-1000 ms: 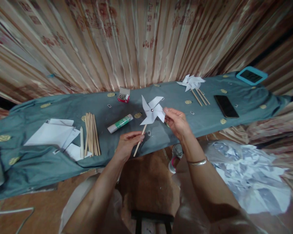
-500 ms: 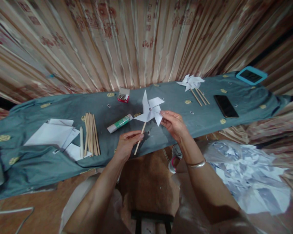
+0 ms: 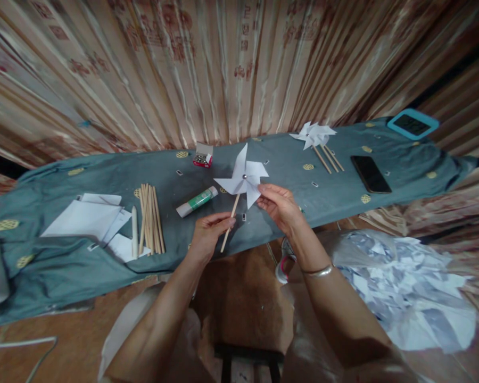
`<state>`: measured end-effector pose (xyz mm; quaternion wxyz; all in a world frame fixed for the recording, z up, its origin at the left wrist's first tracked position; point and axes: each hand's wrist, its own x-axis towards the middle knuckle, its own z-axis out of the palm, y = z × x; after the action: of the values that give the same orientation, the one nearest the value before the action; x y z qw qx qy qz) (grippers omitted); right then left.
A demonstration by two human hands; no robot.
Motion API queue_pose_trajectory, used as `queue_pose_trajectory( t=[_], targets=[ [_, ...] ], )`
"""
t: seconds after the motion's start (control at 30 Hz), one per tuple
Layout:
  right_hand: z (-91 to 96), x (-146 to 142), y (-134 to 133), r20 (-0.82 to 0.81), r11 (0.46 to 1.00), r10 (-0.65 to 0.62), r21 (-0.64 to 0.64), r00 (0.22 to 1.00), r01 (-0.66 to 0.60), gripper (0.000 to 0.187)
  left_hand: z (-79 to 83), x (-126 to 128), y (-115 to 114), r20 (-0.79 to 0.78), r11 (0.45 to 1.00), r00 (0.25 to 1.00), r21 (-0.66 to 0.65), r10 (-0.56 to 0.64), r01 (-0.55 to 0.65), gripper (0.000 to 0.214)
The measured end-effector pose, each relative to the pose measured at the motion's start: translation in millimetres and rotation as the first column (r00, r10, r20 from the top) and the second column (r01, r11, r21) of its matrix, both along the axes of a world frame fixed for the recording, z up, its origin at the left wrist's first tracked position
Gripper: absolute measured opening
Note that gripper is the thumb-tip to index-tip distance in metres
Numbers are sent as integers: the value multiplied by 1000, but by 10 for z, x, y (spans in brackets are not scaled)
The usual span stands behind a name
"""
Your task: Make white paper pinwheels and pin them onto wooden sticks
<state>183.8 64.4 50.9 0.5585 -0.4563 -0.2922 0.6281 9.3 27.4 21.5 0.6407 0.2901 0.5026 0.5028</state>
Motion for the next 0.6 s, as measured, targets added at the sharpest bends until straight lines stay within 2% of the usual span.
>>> queue_pose_trajectory(
  t=[0.6],
  targets=[
    [31, -146, -57, -41, 999, 28, -39, 999, -30, 37, -6, -12, 7, 7, 1000, 1000, 21, 5, -5, 36]
  ],
)
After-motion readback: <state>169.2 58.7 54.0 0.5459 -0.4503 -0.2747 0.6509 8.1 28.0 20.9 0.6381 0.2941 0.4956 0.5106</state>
